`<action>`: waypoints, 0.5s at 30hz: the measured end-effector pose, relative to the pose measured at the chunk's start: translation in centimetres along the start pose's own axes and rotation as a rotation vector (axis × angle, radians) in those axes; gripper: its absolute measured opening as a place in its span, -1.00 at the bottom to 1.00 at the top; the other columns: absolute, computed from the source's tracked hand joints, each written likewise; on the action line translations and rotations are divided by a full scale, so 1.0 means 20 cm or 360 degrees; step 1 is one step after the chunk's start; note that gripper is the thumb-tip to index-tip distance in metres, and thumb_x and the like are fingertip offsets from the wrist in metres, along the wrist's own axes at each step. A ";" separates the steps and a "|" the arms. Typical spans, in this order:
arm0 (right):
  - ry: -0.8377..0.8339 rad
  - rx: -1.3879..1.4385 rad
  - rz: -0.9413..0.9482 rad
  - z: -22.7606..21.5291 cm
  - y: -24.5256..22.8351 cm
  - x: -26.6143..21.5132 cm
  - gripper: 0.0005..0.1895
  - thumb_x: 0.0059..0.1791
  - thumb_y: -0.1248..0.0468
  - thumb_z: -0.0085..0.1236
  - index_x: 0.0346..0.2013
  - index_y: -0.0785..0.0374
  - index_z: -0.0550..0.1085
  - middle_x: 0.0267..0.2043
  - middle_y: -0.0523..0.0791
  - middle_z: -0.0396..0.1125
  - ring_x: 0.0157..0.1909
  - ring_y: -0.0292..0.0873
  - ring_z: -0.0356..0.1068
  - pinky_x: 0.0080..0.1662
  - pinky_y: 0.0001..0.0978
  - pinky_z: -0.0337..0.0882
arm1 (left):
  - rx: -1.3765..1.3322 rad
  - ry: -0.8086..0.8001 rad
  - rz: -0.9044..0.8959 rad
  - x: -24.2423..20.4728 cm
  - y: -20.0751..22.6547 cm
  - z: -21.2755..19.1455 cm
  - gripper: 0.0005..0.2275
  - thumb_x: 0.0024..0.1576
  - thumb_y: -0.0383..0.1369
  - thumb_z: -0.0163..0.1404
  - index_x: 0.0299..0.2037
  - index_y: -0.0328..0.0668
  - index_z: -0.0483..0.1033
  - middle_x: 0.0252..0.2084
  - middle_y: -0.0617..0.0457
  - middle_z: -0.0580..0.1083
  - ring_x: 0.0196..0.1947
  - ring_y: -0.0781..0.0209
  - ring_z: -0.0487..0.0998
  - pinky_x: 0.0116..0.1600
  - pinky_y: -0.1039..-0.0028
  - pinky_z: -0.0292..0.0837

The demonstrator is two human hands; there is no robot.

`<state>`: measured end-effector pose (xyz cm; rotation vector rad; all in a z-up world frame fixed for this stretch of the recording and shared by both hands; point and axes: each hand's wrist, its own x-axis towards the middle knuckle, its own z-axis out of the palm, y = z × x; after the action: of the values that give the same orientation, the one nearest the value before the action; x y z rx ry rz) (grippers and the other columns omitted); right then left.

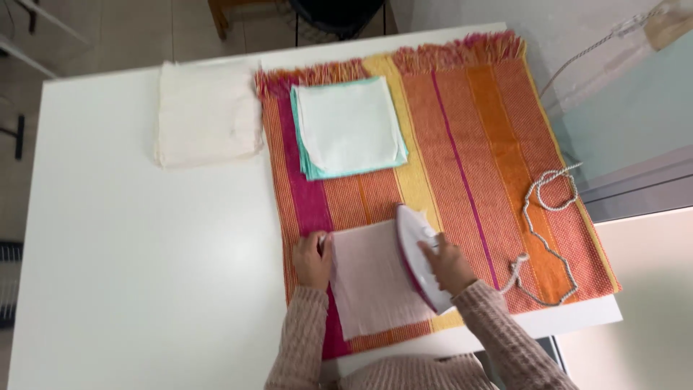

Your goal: Ironing small square pieces of light-colored fabric on a table.

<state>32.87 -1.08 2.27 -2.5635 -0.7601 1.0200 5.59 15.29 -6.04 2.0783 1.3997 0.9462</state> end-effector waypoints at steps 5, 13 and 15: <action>0.0096 0.0067 0.0073 -0.03 0.05 0.09 -0.36 0.08 -0.18 -0.08 0.14 0.33 0.29 -0.61 0.06 0.40 -0.76 -0.04 0.40 -0.76 -0.32 0.45 | 0.0027 0.0004 -0.0010 -0.03 0.07 -0.09 -0.83 0.20 -0.11 0.08 -0.21 0.06 0.57 -0.38 0.06 0.55 -0.29 0.00 0.57 -0.14 0.20 0.41; -0.0186 -0.0302 -0.0484 0.28 -0.58 -0.44 -0.28 0.07 -0.24 -0.14 0.21 0.33 0.26 -0.24 0.28 0.45 -0.18 0.30 0.54 -0.21 0.19 0.59 | -0.0256 0.0102 -0.0081 0.03 0.02 -0.05 -0.86 0.25 -0.24 0.06 -0.07 -0.01 0.54 -0.22 -0.03 0.58 -0.16 -0.02 0.61 -0.05 0.20 0.47; -0.0249 -0.0347 -0.0597 0.35 -0.62 -0.47 -0.32 0.08 -0.25 -0.17 0.16 0.27 0.26 -0.16 0.26 0.43 -0.04 0.33 0.49 -0.06 0.21 0.54 | -0.0524 0.0217 -0.0275 0.04 0.00 -0.09 -0.72 0.32 -0.19 -0.05 0.10 -0.17 0.41 -0.10 -0.21 0.48 -0.07 -0.19 0.53 0.02 0.10 0.43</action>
<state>17.57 4.26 7.87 -2.3926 -1.4008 1.0680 4.44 15.97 -4.57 1.6525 1.3586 1.1739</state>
